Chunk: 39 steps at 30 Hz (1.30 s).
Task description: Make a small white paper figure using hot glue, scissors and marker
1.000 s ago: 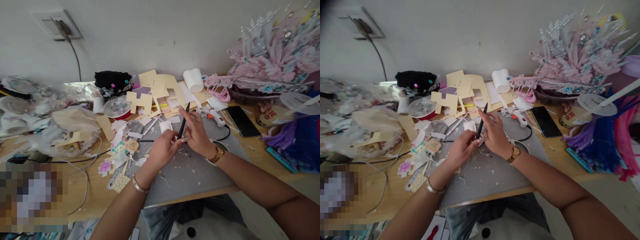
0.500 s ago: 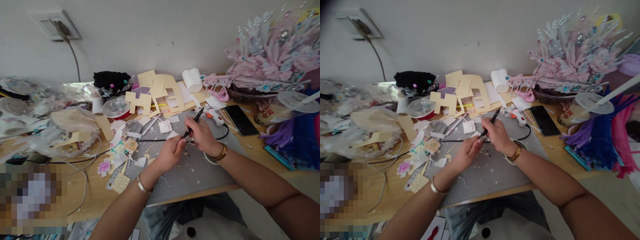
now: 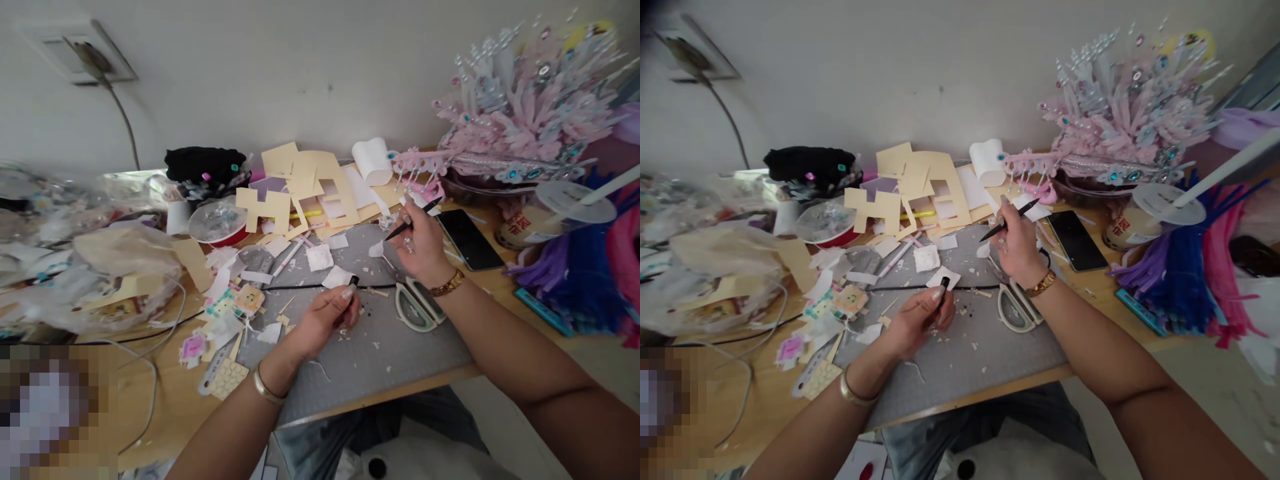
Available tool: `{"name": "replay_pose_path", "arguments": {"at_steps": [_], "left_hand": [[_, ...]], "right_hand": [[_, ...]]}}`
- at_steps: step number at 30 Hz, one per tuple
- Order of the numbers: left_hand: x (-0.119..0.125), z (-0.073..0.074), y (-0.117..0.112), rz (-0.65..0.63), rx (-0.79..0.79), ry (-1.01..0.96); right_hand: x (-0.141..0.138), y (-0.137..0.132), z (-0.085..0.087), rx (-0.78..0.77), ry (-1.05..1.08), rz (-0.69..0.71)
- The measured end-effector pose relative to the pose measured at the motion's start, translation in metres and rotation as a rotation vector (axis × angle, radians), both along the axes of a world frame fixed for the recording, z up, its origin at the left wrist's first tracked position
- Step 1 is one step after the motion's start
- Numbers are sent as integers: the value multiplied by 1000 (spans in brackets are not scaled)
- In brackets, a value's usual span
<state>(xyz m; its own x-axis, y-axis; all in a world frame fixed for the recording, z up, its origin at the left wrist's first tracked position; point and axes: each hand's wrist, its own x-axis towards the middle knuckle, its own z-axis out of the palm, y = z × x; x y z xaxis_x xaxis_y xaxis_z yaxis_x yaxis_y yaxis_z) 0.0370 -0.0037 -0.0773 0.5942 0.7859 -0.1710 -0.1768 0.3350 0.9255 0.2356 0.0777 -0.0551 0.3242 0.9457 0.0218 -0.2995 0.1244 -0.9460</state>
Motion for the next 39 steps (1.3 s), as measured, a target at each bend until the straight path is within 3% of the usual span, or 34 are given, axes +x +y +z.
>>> {"name": "replay_pose_path", "arguments": {"at_steps": [5, 8, 12, 16, 18, 21, 24, 27, 39], "left_hand": [[-6, 0, 7, 99, 16, 13], [-11, 2, 15, 226, 148, 100], [-21, 0, 20, 365, 514, 516], [-28, -4, 21, 503, 772, 840], [-31, -4, 23, 547, 862, 867], [-35, -5, 27, 594, 943, 881], [-37, -5, 29, 619, 985, 910], [-38, -4, 28, 602, 1038, 917], [-39, 1, 26, 565, 1147, 870]], "right_hand": [[-3, -2, 1, -15, -23, 5], [-9, -5, 1, -14, -54, 29], [-17, -16, -1, 29, -183, 217], [-12, -27, 10, 172, -608, 378], [-7, -31, 19, 149, -705, 547], [-1, -36, 32, -13, -598, 930], [1, -37, 36, -124, -489, 1115], [1, -35, 34, -154, -459, 1193], [7, -29, 28, -165, -413, 1278]]}}
